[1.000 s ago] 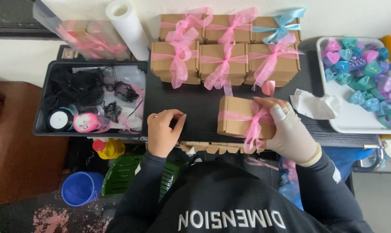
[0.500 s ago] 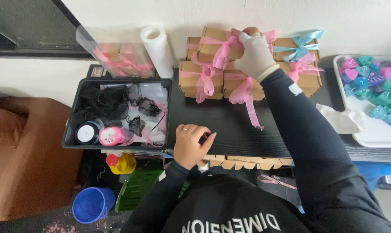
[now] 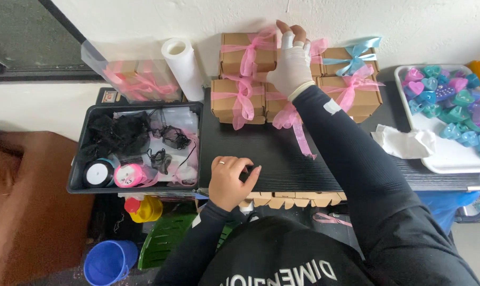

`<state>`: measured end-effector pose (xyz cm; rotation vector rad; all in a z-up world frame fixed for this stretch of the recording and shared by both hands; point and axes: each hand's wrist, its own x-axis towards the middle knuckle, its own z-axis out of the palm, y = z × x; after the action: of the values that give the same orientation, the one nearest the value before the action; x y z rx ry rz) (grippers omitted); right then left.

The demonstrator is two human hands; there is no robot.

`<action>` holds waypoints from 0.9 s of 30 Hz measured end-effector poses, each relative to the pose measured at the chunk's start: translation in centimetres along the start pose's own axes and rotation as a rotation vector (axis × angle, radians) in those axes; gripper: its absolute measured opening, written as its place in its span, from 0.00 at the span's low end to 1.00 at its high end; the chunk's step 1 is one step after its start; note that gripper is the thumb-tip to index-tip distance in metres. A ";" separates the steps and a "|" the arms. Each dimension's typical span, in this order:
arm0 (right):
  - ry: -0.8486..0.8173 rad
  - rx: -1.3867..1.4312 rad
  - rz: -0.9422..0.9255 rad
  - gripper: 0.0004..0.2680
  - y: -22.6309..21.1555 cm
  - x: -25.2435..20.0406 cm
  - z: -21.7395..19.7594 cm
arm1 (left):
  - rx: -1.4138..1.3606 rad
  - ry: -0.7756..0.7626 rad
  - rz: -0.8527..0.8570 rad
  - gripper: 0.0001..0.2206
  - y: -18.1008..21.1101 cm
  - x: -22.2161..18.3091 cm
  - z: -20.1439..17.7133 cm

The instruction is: Packaging heart-shaped soaps into a small cardboard box with decorative crinkle paper and tying a ribbon.

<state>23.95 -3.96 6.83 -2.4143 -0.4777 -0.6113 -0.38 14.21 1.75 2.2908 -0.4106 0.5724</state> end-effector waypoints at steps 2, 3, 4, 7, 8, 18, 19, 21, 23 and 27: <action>0.024 -0.007 -0.042 0.41 0.2 -1.5 -1.5 | 0.008 0.014 0.009 0.08 0.2 0.1 0.0; 0.044 -0.010 -0.085 0.39 0.4 -2.4 -2.2 | 0.020 0.028 0.014 0.08 0.4 -0.1 0.1; 0.039 -0.016 -0.074 0.39 -0.3 -3.9 -3.9 | 0.012 0.018 0.013 0.08 0.5 -0.1 0.2; 0.083 0.047 -0.197 0.35 -2.2 -8.3 -9.3 | 0.051 0.002 0.001 0.07 1.0 0.1 0.6; 0.079 0.032 -0.219 0.32 -2.8 -9.9 -11.2 | 0.065 0.018 0.000 0.06 1.3 0.1 0.7; 0.106 0.202 0.003 0.06 2.6 -30.8 -20.8 | 0.181 0.059 -0.013 0.06 1.4 -1.1 3.0; 0.107 0.196 0.013 0.06 3.9 -33.2 -19.9 | 0.174 0.051 -0.011 0.06 1.6 -1.1 3.4; 0.110 0.225 0.065 0.05 6.2 -38.0 -18.0 | 0.128 0.021 -0.031 0.07 1.9 -1.2 4.1; 0.097 0.190 0.221 0.04 9.4 -41.8 -15.0 | 0.079 -0.012 -0.025 0.07 3.4 -0.6 5.1; 0.013 0.360 0.859 0.05 13.6 -45.7 -10.3 | 0.011 -0.124 0.004 0.05 6.9 1.3 7.7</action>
<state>-10.84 -29.36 -16.04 -1.9971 0.4263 -0.1359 -0.17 3.80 1.46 2.3437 -0.4725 0.4364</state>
